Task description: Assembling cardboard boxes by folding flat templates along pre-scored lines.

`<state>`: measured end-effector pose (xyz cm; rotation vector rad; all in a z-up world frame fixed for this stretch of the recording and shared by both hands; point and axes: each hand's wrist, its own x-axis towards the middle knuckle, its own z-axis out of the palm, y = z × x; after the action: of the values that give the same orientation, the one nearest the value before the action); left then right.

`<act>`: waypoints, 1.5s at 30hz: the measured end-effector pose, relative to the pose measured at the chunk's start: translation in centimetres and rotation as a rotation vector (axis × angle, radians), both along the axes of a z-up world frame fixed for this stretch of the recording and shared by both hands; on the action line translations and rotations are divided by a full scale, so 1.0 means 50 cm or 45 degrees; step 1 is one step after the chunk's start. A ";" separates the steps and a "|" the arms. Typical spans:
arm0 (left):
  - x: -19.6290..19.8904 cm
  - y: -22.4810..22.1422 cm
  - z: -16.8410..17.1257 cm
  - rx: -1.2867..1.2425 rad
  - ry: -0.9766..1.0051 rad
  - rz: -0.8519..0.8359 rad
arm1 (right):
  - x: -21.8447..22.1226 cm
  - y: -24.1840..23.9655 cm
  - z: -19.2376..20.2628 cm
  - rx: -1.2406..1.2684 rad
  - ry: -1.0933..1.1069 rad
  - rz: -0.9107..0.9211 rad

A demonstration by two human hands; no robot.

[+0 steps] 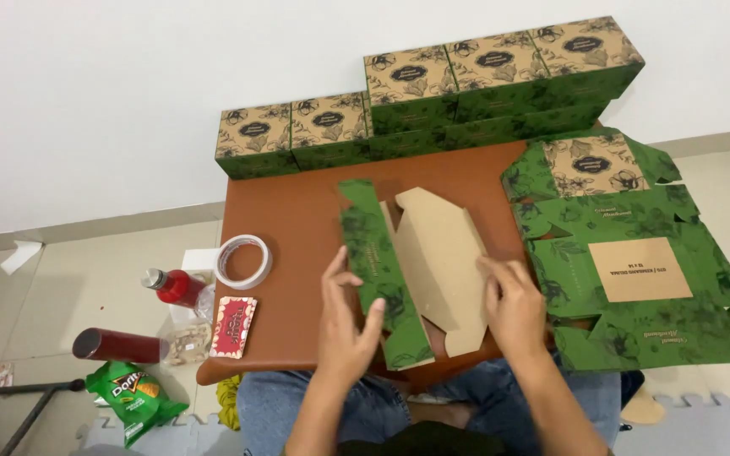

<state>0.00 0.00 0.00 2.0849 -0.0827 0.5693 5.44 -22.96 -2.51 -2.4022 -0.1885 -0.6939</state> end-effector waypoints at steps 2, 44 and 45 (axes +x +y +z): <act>-0.029 0.035 0.008 -0.230 0.198 -0.027 | -0.001 -0.006 0.042 0.192 0.062 0.031; -0.009 0.065 -0.144 0.881 0.369 0.039 | 0.052 0.161 0.031 -0.652 0.919 0.900; -0.006 0.065 -0.146 0.881 0.371 0.041 | 0.016 0.144 0.034 -0.655 0.909 0.925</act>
<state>-0.30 3.24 -7.29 2.8251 -0.0848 0.2613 6.23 -15.75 -0.82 -2.5956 -0.9505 0.6046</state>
